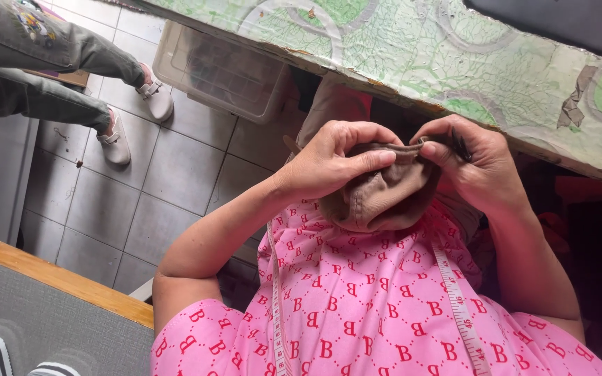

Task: Sewing and inspecting a baseball cap using an industrial sewing machine

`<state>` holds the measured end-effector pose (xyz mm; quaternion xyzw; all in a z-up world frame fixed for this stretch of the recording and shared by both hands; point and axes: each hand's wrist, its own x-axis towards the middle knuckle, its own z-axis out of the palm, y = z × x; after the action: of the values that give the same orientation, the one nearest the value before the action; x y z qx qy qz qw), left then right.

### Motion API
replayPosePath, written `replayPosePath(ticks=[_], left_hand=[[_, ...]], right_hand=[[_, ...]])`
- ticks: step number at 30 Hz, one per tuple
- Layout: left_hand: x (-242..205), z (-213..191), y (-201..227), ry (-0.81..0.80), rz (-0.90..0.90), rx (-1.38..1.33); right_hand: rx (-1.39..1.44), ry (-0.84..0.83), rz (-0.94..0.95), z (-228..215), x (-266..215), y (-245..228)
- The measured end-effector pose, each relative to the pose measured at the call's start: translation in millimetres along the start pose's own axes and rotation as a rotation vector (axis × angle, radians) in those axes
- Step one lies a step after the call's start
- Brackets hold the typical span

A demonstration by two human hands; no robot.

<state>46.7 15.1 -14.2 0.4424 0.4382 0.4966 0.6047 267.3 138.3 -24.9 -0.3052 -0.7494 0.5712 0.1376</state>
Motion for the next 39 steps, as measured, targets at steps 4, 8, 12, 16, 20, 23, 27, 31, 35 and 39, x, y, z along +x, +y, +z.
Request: replayPosePath(ticks=[4,8,12,16,20,23,27,31,35,39], left_hand=[[4.8,5.5,-2.2,0.115,-0.075,-0.065],[9.2,8.6,-6.4,0.140,-0.057,-0.080],[13.4,11.0,-18.4,0.164,-0.065,-0.253],[16.8,13.2,-27.1,0.158,-0.026,-0.269],[17.2,5.7,-19.5,0.076,-0.093,-0.275],[15.4,0.9,-9.9,0.102,-0.121,-0.189],[19.6,1.0,-6.9,-0.005,-0.082,-0.088],[21.1,-14.3,4.9,-0.239,-0.057,-0.063],[8.2,-25.5,15.8,-0.300,-0.119,0.473],[-1.7,-35.3,20.1,-0.226,-0.059,0.563]], right_hand=[[-0.188,0.300,-0.326,6.8,-9.2,-16.9],[-0.311,0.372,-0.513,12.3,-14.6,-23.0],[-0.441,0.467,-0.752,24.3,-4.3,2.3],[-0.543,0.534,-0.789,25.8,4.8,29.7],[0.014,0.387,-0.294,10.1,-11.3,-5.6],[0.647,0.355,-0.286,-23.1,-18.0,-9.1],[0.233,0.258,-0.198,-17.4,-21.0,-34.4],[-0.256,-0.122,-0.156,-12.7,-10.0,-24.9],[-0.093,-0.030,-0.047,-33.5,-23.1,4.9],[-0.239,-0.092,-0.005,-41.3,-19.4,12.8]])
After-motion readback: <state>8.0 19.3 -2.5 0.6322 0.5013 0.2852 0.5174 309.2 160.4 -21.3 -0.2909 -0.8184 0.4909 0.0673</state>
